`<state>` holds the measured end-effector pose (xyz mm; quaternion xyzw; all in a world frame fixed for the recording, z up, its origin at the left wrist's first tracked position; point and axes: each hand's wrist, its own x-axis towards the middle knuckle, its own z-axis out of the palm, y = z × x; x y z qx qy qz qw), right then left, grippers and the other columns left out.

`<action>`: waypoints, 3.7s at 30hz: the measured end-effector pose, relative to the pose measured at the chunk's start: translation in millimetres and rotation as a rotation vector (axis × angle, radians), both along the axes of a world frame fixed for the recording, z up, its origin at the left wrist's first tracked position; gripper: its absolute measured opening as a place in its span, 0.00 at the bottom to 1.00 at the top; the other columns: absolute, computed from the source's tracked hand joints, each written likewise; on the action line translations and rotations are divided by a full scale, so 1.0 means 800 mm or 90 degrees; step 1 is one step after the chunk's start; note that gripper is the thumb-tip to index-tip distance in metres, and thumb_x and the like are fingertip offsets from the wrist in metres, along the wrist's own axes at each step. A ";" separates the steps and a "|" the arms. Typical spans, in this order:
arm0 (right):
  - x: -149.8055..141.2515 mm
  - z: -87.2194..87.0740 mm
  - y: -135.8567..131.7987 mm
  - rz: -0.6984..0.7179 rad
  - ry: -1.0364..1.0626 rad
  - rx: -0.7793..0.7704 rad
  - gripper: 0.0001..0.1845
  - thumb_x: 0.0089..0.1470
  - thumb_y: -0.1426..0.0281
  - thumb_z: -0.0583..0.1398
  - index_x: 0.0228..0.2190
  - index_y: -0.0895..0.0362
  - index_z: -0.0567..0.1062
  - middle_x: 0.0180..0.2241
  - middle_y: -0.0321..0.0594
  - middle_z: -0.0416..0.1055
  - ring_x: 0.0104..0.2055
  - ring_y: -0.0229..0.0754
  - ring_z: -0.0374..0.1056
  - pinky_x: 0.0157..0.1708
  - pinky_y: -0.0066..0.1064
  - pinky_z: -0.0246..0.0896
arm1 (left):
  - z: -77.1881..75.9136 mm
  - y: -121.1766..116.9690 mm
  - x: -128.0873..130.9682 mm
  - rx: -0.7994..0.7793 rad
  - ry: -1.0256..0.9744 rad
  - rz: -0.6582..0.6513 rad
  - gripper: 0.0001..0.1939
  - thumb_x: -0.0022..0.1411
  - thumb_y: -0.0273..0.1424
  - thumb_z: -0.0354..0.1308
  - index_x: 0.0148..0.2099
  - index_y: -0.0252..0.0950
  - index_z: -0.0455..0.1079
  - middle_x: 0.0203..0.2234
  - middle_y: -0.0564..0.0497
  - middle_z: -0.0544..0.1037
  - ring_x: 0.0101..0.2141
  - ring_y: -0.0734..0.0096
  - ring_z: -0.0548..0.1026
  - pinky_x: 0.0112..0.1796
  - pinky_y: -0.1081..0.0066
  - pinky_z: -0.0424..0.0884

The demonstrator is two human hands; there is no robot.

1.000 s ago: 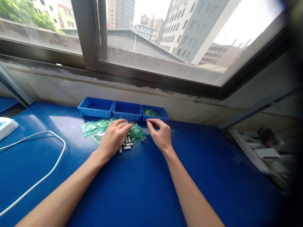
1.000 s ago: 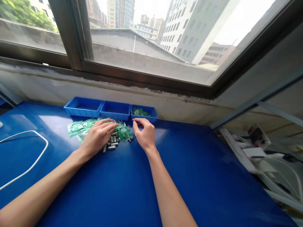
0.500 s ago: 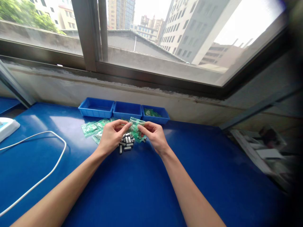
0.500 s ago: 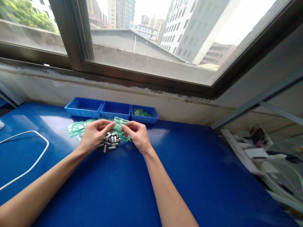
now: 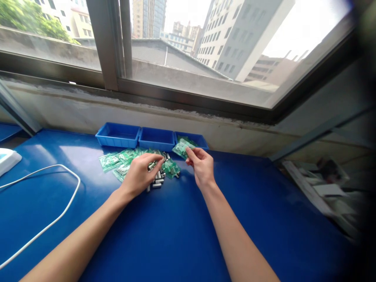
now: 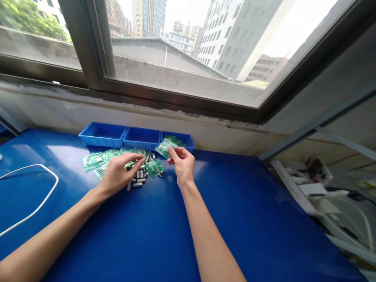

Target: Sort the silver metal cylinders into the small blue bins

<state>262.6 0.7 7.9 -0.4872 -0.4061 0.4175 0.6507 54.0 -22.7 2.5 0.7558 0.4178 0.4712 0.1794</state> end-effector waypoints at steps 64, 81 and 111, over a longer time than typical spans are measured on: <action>-0.011 0.009 -0.014 0.109 -0.176 -0.091 0.19 0.48 0.54 0.67 0.29 0.59 0.79 0.27 0.41 0.77 0.22 0.35 0.71 0.21 0.23 0.66 | 0.002 -0.006 0.024 -0.056 -0.223 0.037 0.09 0.62 0.33 0.61 0.43 0.38 0.77 0.38 0.47 0.76 0.36 0.69 0.77 0.38 0.71 0.78; -0.007 0.003 -0.008 0.085 -0.103 -0.029 0.22 0.38 0.61 0.73 0.34 0.58 0.76 0.24 0.36 0.77 0.24 0.37 0.72 0.27 0.28 0.68 | 0.003 0.005 -0.004 0.084 0.092 0.066 0.13 0.64 0.30 0.57 0.50 0.39 0.74 0.47 0.44 0.78 0.51 0.55 0.72 0.53 0.53 0.70; -0.004 0.000 -0.008 0.005 -0.076 -0.067 0.14 0.44 0.62 0.69 0.30 0.58 0.77 0.24 0.38 0.77 0.23 0.36 0.72 0.24 0.26 0.66 | -0.007 0.015 -0.008 0.174 0.163 0.123 0.09 0.64 0.25 0.57 0.41 0.38 0.78 0.43 0.46 0.81 0.49 0.56 0.75 0.49 0.56 0.71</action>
